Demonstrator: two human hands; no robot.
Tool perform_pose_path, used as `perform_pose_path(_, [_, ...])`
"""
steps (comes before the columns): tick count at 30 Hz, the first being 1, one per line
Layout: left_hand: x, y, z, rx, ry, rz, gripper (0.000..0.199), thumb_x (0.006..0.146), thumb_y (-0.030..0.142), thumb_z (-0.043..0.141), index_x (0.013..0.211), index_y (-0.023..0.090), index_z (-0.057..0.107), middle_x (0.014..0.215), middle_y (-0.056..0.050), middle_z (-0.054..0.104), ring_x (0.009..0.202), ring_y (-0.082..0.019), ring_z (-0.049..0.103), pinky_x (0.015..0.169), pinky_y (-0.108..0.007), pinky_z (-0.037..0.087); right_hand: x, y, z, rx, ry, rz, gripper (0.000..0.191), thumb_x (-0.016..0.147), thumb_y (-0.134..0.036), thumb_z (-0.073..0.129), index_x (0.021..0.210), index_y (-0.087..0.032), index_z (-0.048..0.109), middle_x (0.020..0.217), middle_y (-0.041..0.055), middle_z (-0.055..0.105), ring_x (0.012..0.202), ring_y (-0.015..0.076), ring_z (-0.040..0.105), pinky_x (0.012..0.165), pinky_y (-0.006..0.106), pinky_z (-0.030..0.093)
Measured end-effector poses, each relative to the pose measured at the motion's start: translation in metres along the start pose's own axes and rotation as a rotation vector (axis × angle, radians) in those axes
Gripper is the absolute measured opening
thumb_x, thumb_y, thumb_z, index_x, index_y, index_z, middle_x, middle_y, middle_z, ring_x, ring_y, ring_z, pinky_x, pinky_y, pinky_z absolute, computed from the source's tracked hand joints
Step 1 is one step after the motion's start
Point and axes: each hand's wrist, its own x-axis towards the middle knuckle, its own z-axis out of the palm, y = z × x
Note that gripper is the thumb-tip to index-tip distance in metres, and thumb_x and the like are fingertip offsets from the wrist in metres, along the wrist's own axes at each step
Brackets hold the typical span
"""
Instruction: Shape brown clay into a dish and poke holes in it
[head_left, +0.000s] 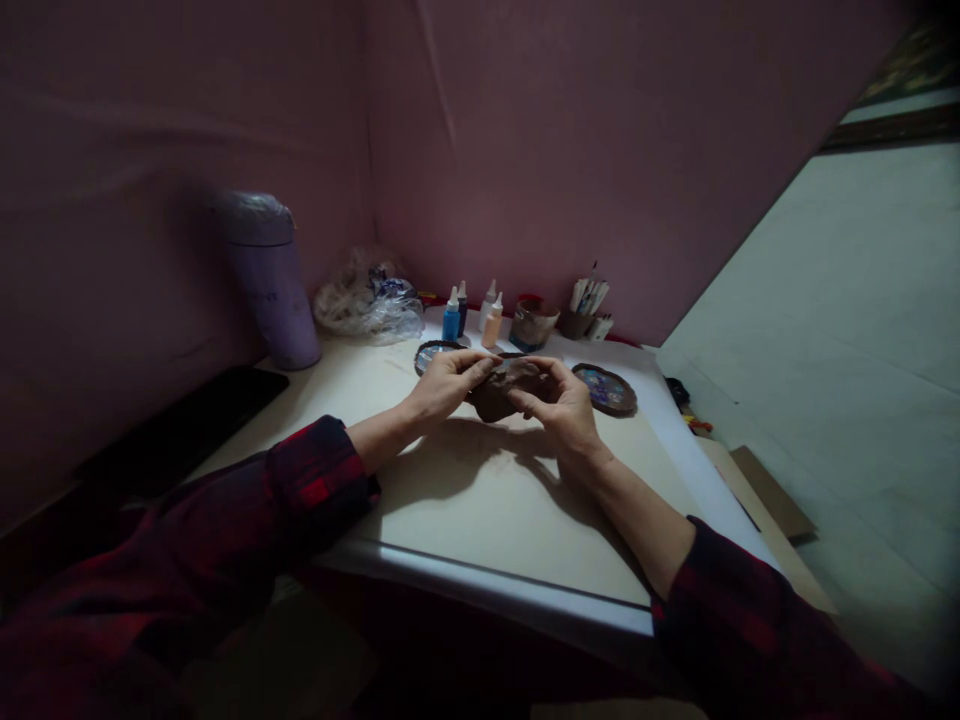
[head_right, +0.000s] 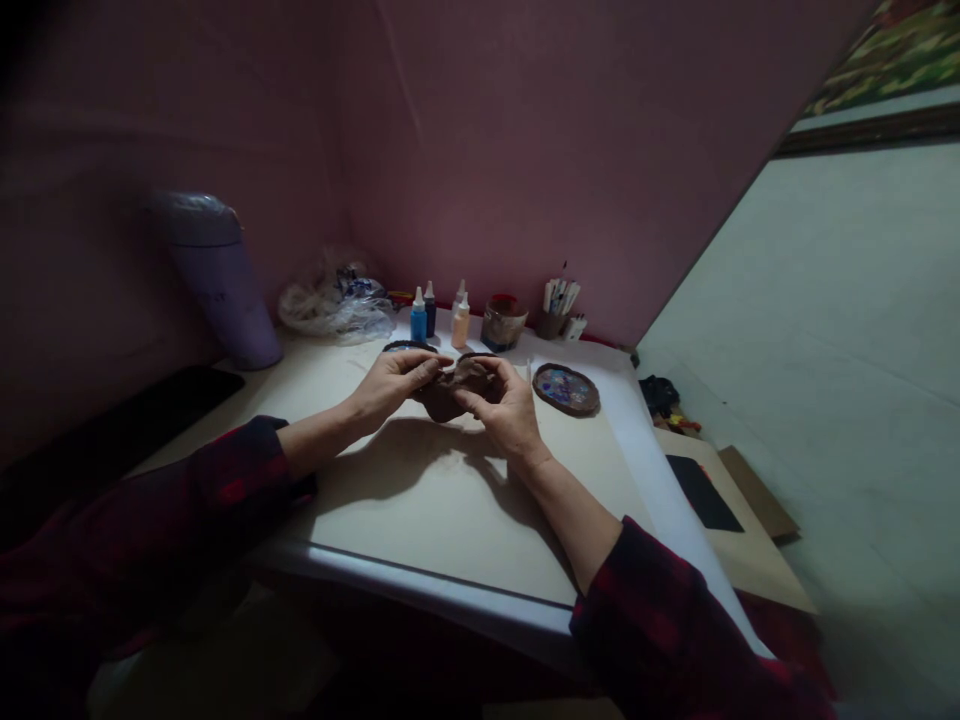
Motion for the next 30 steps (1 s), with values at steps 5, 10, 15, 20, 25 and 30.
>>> perform_pose_path(5, [0.000,-0.002,-0.003,-0.062,-0.097,-0.153,0.045,0.066,0.051,0.079,0.081,0.009,0.070,0.068,-0.005,0.067,0.060,-0.015,0.062,0.058,-0.027,0.050,-0.001,0.004,0.001,-0.047,-0.021,-0.067,0.046,0.067,-0.028,0.079,0.110,-0.021,0.061,0.104,0.0061,0.069,0.094,0.0220,0.065,0.082,0.036,0.053])
perform_pose_path(10, [0.000,-0.001,0.000,0.009,0.018,-0.084,0.035,0.062,0.040,0.081,0.076,0.010,0.071,0.068,-0.004,0.067,0.060,-0.013,0.060,0.057,-0.025,0.048,-0.002,0.003,0.001,-0.043,-0.048,-0.053,0.047,0.071,-0.031,0.077,0.113,-0.021,0.059,0.105,0.0072,0.070,0.094,0.0222,0.066,0.081,0.035,0.052])
perform_pose_path(15, [0.001,-0.003,0.002,0.009,0.061,0.003,0.039,0.066,0.046,0.078,0.082,0.010,0.072,0.073,-0.005,0.069,0.062,-0.015,0.062,0.059,-0.027,0.050,0.001,0.003,0.001,-0.092,-0.059,-0.039,0.050,0.071,-0.039,0.077,0.115,-0.021,0.059,0.111,0.0082,0.069,0.098,0.0230,0.064,0.079,0.035,0.052])
perform_pose_path(20, [0.000,-0.003,0.004,0.016,0.033,0.098,0.041,0.064,0.046,0.081,0.083,0.011,0.075,0.073,-0.006,0.069,0.065,-0.015,0.063,0.064,-0.029,0.052,-0.001,0.002,0.000,-0.192,-0.016,-0.150,0.028,0.071,-0.037,0.078,0.094,-0.022,0.069,0.091,0.0035,0.069,0.083,0.0202,0.064,0.078,0.034,0.051])
perform_pose_path(25, [0.000,0.001,0.005,-0.004,0.031,0.154,0.040,0.067,0.042,0.081,0.095,0.014,0.074,0.098,-0.009,0.072,0.091,-0.019,0.066,0.085,-0.031,0.052,-0.004,-0.006,0.001,-0.274,0.090,-0.391,0.015,0.076,-0.027,0.075,0.090,-0.025,0.072,0.095,0.0042,0.068,0.090,0.0212,0.063,0.082,0.035,0.051])
perform_pose_path(30, [-0.002,0.003,0.003,-0.091,-0.007,-0.075,0.062,0.070,0.050,0.077,0.121,0.015,0.064,0.114,-0.014,0.067,0.095,-0.020,0.065,0.082,-0.034,0.054,-0.006,-0.011,0.000,-0.323,0.144,-0.415,0.013,0.079,-0.030,0.072,0.092,-0.026,0.072,0.099,0.0056,0.069,0.094,0.0226,0.064,0.084,0.038,0.051])
